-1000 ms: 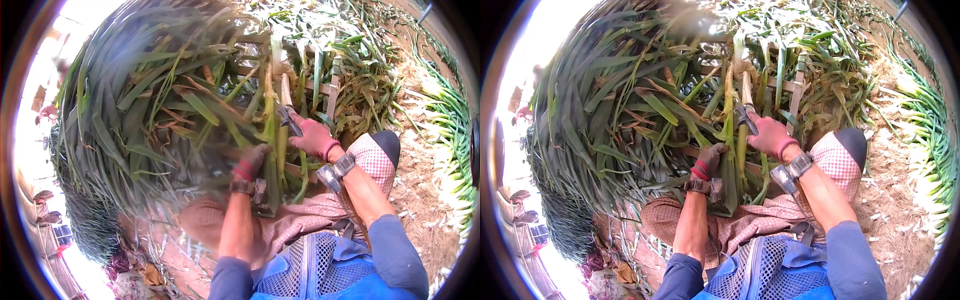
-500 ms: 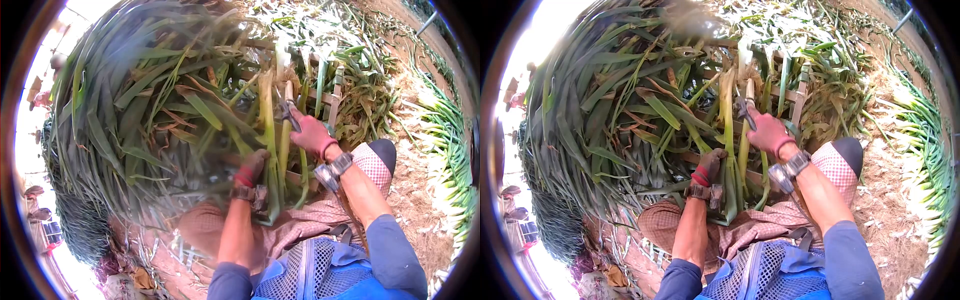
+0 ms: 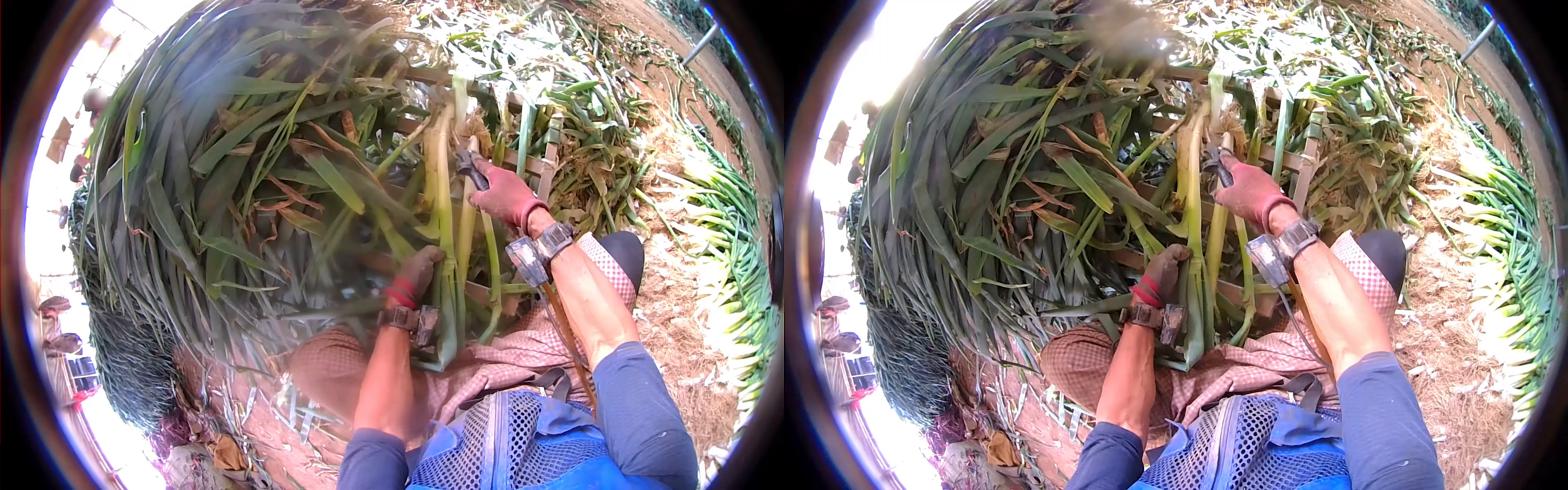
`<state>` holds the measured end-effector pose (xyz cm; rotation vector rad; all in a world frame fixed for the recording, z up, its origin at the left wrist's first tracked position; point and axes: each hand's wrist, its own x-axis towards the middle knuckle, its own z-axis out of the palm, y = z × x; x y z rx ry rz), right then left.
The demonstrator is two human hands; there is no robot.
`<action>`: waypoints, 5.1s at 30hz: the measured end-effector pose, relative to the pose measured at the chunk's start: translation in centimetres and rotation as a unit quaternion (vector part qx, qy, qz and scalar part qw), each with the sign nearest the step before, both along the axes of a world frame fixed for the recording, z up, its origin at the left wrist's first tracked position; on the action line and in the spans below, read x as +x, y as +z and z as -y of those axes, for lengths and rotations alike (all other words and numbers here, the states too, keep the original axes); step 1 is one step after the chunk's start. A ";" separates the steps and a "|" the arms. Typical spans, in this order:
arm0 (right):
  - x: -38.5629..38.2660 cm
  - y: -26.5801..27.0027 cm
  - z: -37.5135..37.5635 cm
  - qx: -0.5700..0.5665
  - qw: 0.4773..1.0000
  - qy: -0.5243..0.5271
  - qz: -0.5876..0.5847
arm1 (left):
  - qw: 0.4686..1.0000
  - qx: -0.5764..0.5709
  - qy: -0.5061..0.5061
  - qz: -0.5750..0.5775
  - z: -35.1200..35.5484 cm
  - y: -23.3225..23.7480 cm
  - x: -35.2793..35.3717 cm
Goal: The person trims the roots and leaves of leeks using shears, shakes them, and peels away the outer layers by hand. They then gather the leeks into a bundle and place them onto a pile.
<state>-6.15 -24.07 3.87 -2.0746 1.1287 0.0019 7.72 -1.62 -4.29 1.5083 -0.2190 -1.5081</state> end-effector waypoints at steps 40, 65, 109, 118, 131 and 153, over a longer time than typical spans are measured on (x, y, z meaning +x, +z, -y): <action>-7.8 2.9 -12.6 0.114 0.972 0.124 0.164 | 0.691 0.166 -0.097 0.697 5.1 5.8 8.2; 6.0 -0.2 -3.5 0.084 0.993 0.023 0.074 | 0.840 0.096 0.002 0.534 0.7 5.8 4.9; -0.2 4.5 -10.4 -0.016 0.973 0.231 -0.022 | 0.875 0.063 0.039 0.478 -0.3 0.0 3.8; 3.3 3.1 -8.3 -0.095 0.980 0.172 0.042 | 0.899 0.066 0.039 0.430 0.0 1.5 1.8; -6.9 5.9 -13.1 0.035 0.964 0.259 -0.056 | 0.905 0.123 0.015 0.408 -1.8 -2.3 1.1; 2.4 5.7 -8.3 -0.069 0.985 0.158 -0.020 | 0.865 0.133 -0.113 0.471 -3.5 0.5 -4.7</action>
